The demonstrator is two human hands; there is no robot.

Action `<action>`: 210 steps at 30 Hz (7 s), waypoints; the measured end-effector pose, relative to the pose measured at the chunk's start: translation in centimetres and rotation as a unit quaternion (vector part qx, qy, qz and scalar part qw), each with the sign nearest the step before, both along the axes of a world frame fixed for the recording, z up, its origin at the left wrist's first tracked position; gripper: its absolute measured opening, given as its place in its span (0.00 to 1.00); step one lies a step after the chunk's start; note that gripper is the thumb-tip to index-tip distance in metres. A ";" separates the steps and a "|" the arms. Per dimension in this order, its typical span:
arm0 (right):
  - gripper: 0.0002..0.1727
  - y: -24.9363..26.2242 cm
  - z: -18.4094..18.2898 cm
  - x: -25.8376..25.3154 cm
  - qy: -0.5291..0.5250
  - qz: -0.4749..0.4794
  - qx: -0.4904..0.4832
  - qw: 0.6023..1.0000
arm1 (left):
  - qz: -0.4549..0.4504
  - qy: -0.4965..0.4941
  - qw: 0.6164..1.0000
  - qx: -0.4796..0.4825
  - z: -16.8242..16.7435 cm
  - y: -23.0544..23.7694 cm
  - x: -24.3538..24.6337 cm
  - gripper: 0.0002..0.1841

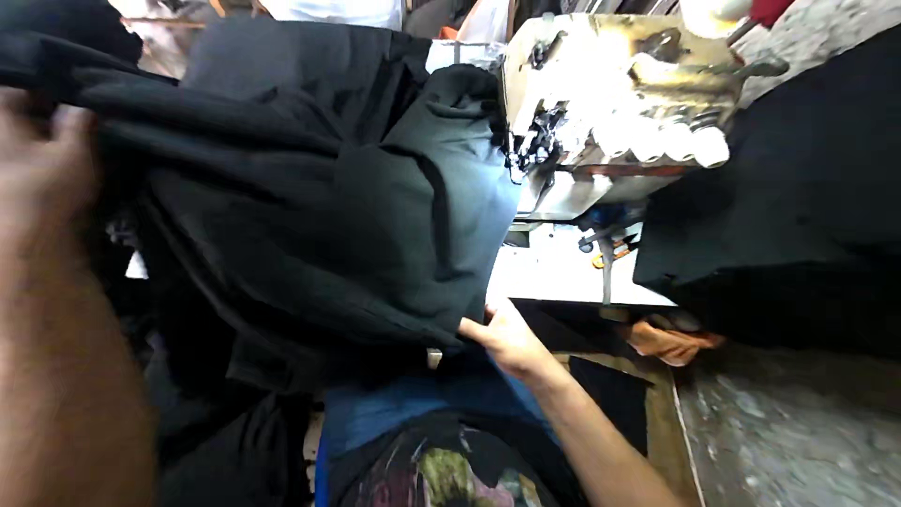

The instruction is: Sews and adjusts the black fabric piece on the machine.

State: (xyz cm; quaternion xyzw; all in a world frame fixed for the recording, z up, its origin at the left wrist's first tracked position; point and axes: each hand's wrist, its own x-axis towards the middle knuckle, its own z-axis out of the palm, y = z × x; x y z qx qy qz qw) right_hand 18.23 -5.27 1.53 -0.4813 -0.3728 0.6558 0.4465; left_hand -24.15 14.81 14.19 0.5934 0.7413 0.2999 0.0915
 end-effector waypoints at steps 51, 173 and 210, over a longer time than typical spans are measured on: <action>0.15 5.6 1.2 6.8 -0.176 -0.063 0.118 0.975 | -0.357 -0.206 0.904 0.117 0.5 -13.3 28.3 0.06; 0.09 5.8 1.7 8.2 -0.208 -0.164 0.114 0.957 | -0.441 -0.009 0.898 0.012 -9.5 -13.1 35.7 0.17; 0.10 -0.9 1.6 8.9 -0.041 -0.248 0.083 0.964 | -0.513 -0.033 0.853 0.089 -6.4 -1.9 28.1 0.07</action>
